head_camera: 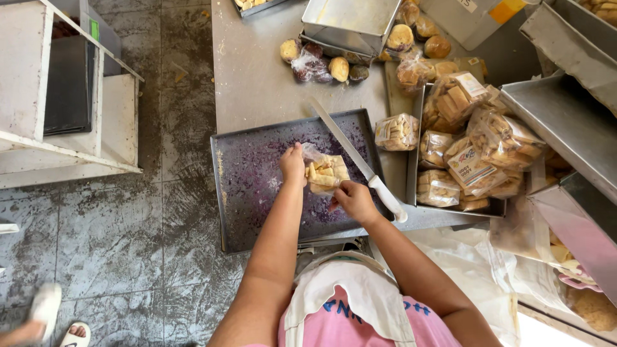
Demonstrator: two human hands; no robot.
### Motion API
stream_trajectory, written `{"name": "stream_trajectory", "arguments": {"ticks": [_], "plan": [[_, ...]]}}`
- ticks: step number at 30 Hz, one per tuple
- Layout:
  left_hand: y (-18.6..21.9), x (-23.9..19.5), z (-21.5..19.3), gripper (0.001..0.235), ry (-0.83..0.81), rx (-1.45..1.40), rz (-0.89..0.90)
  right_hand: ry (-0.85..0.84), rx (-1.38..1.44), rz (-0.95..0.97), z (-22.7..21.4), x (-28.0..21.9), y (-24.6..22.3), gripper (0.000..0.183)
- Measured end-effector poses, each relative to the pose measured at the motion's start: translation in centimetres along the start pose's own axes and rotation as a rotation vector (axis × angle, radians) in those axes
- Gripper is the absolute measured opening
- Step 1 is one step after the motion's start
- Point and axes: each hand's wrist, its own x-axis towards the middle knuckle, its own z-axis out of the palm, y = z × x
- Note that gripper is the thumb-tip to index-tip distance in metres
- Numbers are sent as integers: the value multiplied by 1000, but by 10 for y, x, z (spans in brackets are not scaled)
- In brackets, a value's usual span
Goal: The person cuts packaged bread into small pieces using a knife on a metal tray and then places the pieces into a plastic bag. The person repeats this process with multiple loaves of bread.
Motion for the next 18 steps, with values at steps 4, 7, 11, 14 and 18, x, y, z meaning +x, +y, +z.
{"name": "stream_trajectory", "arguments": {"ticks": [4,7,11,14,18], "plan": [[26,0,1,29,-223,-194,-53,75,474,173,-20,10,16,44],[56,-12,12,28,-353,-357,-78,92,787,447,-38,21,-7,69],[79,-40,21,22,-603,-510,-60,-263,984,264,-55,30,-50,74],[92,-47,5,16,-811,-314,53,-197,854,104,-67,35,-58,65],[91,-43,-45,11,-736,163,181,-166,542,-145,-89,35,-55,72]]}}
